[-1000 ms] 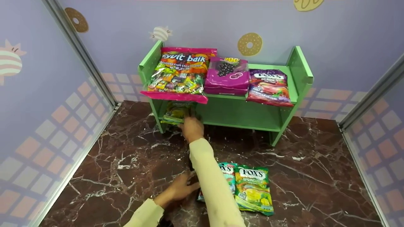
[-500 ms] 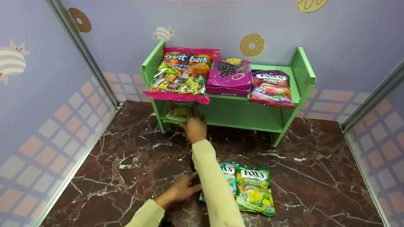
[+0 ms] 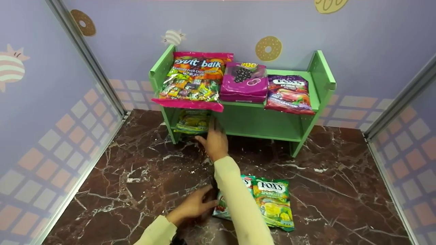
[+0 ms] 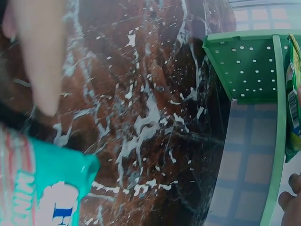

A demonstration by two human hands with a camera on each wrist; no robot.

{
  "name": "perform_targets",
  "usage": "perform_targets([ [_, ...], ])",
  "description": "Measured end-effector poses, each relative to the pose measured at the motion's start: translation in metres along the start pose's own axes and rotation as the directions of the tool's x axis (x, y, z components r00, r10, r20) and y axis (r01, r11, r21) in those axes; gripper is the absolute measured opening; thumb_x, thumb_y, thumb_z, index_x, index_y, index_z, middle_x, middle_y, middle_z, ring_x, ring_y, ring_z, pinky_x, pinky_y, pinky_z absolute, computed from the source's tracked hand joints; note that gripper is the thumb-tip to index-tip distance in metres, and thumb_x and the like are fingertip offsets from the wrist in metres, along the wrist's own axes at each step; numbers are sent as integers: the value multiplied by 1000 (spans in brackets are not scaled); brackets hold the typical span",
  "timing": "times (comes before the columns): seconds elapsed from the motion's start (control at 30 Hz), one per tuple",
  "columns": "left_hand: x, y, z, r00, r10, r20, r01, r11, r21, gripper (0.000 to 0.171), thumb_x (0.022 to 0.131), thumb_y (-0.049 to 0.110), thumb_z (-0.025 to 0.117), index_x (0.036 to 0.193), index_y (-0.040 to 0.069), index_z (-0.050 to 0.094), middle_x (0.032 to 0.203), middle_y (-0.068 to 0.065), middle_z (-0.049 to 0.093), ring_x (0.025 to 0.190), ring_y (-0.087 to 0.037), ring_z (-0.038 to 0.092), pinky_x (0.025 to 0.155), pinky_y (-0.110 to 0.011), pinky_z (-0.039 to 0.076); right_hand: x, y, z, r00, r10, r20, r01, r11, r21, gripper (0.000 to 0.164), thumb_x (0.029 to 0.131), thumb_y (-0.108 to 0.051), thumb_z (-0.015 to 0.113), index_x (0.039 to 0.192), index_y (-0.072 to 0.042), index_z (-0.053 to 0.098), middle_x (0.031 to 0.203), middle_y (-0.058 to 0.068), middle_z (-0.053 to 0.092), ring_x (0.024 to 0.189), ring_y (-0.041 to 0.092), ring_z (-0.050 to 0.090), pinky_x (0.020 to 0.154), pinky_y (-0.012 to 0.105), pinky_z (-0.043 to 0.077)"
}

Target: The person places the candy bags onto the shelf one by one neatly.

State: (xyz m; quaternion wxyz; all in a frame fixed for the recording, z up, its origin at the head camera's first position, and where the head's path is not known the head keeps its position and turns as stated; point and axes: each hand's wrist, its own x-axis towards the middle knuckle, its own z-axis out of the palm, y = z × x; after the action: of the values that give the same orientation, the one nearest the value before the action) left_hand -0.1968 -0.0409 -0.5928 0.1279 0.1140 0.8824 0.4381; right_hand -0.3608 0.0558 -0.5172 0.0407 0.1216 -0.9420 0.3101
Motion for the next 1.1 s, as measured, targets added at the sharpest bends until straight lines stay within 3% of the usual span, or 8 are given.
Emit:
perform_targets([
  [0.2, -1, 2, 1, 999, -23, 29, 23, 1000, -3, 73, 88, 34, 66, 147, 1, 38, 145, -19, 48, 134, -37, 45, 110, -51, 38, -12, 12, -6, 999, -30, -23, 31, 999, 30, 95, 89, -52, 62, 156, -9, 11, 162, 15, 15, 139, 36, 38, 109, 52, 39],
  [0.43, 1, 7, 1, 995, -49, 92, 52, 998, -34, 78, 88, 36, 68, 150, 3, 33, 150, -18, 42, 138, -38, 40, 111, -54, 35, -31, 23, -15, 1000, -27, 6, 27, 999, 33, 92, 89, -52, 63, 156, -9, 16, 163, 13, 14, 142, 36, 34, 111, 52, 37],
  [0.77, 1, 7, 3, 996, -31, 84, 29, 999, 30, 80, 86, 39, 69, 149, 2, 35, 150, -18, 42, 137, -39, 41, 111, -55, 34, -62, 43, -23, 1000, -20, 18, 18, 998, 65, 94, 87, -55, 63, 156, -14, 16, 163, 12, 14, 141, 39, 35, 109, 56, 37],
  [1.1, 1, 7, 7, 994, -44, 98, 39, 998, 48, 86, 84, 40, 72, 151, 6, 31, 151, -19, 40, 138, -38, 40, 111, -54, 35, -94, 67, -27, 999, 36, 39, -38, 997, 62, 91, 87, -53, 64, 156, -15, 18, 163, 12, 13, 146, 37, 25, 112, 58, 32],
])
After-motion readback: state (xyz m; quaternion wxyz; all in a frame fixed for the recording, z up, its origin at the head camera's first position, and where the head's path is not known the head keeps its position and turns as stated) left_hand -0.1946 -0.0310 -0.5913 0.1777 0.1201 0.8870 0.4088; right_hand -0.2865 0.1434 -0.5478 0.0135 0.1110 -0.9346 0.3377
